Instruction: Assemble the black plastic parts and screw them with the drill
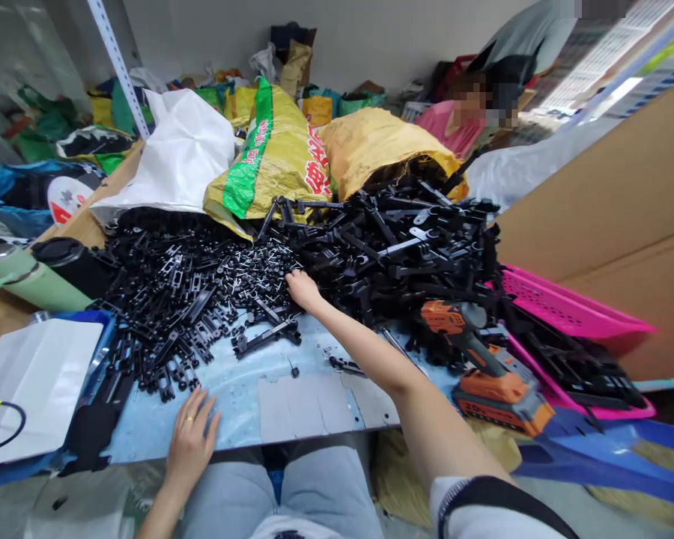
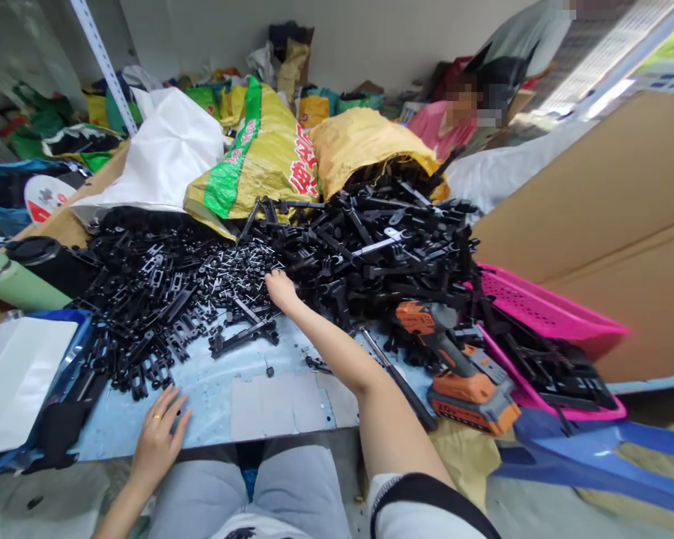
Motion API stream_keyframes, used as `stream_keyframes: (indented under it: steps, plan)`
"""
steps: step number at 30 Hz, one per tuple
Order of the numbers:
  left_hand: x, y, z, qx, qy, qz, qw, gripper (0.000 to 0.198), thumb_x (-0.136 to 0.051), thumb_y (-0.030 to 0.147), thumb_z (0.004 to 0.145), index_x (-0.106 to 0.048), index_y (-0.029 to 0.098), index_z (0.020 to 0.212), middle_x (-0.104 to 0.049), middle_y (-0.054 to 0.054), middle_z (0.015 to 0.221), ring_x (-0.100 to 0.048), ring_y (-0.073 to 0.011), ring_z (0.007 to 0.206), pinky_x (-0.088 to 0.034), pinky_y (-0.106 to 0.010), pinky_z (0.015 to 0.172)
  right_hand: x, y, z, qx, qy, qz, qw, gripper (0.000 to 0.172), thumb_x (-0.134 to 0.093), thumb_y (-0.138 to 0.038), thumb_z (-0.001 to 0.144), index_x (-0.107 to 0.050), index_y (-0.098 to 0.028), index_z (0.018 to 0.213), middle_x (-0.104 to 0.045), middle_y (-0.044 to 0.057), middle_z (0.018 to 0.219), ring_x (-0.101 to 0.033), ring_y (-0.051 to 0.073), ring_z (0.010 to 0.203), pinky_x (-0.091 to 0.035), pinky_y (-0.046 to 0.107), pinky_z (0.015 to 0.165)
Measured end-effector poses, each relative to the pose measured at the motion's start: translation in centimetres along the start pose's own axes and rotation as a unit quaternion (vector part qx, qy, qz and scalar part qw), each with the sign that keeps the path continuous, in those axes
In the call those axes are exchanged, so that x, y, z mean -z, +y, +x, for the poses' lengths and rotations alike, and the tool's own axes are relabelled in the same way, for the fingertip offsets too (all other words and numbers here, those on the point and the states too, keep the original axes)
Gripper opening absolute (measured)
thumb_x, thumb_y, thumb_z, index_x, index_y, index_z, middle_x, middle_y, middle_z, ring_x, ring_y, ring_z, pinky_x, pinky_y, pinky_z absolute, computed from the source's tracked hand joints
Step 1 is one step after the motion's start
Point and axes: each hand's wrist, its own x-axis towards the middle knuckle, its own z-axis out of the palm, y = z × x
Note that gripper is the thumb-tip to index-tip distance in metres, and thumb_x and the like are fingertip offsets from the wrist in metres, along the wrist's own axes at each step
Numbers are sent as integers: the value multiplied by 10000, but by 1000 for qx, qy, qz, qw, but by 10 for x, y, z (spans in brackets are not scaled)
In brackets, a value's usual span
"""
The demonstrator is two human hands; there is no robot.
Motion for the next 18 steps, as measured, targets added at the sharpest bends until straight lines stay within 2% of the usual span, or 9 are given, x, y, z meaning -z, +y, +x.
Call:
stream_keyframes:
  steps: [2,4,8,10,13,16,18]
  plan:
    - [-3,0,-4,7,19,11,1000,266,-527,195,871,-559,206,1135,-594,-118,1152,-531,-273,1173,-484,-485,958,9,8,0,19,20,38,999,208,-511,-265,899,-570,-173,1076,-555,117,1099,-541,221,1000,-463,317,831]
    - [-5,0,-4,6,33,13,999,270,-535,194,861,-561,203,1129,-599,-119,1121,-561,-271,1122,-496,-482,938,26,14,-19,35,93,104,990,229,-498,-326,915,-560,-193,1091,-561,85,1096,-553,194,993,-460,303,857]
    - [-6,-7,-5,-18,49,-1,999,318,-558,208,838,-554,220,1155,-583,-122,1118,-567,-290,1090,-491,-511,925,70,33,-101,65,266,187,943,250,-474,-415,921,-559,-219,1050,-573,60,1136,-548,165,1051,-444,287,920]
    - [-8,-13,-5,-38,51,-19,998,342,-572,204,822,-555,232,1162,-580,-119,1121,-560,-302,1091,-482,-527,926,88,55,-148,20,330,173,928,255,-488,-438,909,-569,-218,1009,-600,63,1102,-557,176,1041,-439,304,929]
    - [-10,-17,-5,-65,54,-36,996,359,-572,202,812,-557,240,1169,-582,-120,1113,-561,-315,1078,-477,-538,922,106,121,-212,-144,388,119,902,265,-513,-445,886,-581,-200,960,-636,73,972,-583,203,926,-451,335,865]
    - [-7,-15,-3,-76,68,-38,994,363,-566,206,804,-562,263,1163,-593,-105,1072,-576,-314,1042,-477,-543,917,120,219,-255,-309,388,68,866,263,-514,-421,868,-588,-173,913,-646,91,921,-579,210,857,-446,323,799]
    - [-4,-10,-1,-78,79,-32,993,347,-557,209,800,-573,270,1141,-600,-96,1034,-589,-306,1006,-480,-542,910,126,285,-275,-410,386,53,825,249,-500,-379,864,-593,-153,910,-652,110,924,-578,214,855,-437,324,788]
